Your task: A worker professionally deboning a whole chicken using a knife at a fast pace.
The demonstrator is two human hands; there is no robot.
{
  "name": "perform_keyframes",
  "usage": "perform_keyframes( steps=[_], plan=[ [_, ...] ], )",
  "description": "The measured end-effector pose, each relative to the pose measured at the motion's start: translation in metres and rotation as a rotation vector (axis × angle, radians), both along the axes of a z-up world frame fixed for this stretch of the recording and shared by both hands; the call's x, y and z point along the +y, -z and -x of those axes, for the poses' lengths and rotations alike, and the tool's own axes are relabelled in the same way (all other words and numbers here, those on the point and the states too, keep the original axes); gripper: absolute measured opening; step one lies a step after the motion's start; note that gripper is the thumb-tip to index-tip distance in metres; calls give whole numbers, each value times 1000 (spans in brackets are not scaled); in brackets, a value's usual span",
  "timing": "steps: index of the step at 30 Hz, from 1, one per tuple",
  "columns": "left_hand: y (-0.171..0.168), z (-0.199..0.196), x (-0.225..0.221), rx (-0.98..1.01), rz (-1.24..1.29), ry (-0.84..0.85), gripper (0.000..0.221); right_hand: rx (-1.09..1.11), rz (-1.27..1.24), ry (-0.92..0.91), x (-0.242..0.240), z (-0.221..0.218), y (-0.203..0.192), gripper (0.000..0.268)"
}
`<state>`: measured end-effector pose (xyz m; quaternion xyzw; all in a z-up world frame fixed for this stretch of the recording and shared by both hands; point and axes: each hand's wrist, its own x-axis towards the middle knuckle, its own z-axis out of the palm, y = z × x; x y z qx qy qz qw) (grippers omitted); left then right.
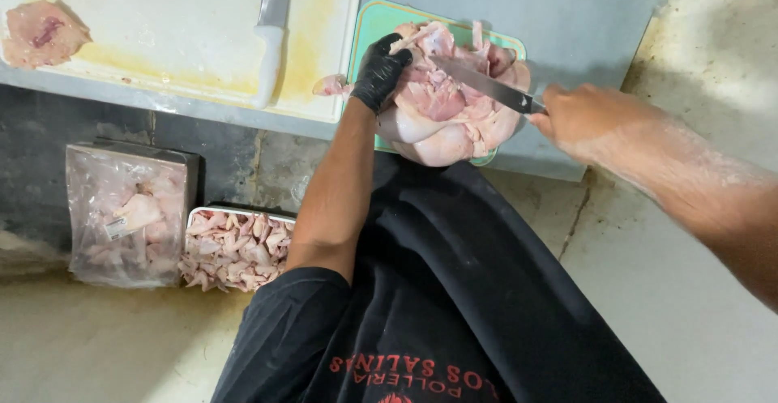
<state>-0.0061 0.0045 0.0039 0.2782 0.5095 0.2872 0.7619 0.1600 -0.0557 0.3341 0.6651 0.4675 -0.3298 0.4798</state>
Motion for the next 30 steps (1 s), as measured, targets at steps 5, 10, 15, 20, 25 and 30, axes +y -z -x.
perform_keyframes(
  steps=[5,10,15,20,25,30],
  plan=[
    [-4,9,0,88,-172,105,17,69,-136,48,8,2,27,57],
    [4,11,0,97,-122,58,26,43,-12,-169,-14,-27,13,50],
    [20,14,15,445,-246,297,48,68,-111,57,-44,-27,-8,48],
    [37,9,6,533,-215,323,80,249,-398,302,-124,-61,34,40],
    [28,-30,6,668,-133,203,56,265,-506,505,-185,-77,73,35],
    [119,-36,21,267,-41,-124,45,288,-512,513,-180,-67,60,38]
  ],
)
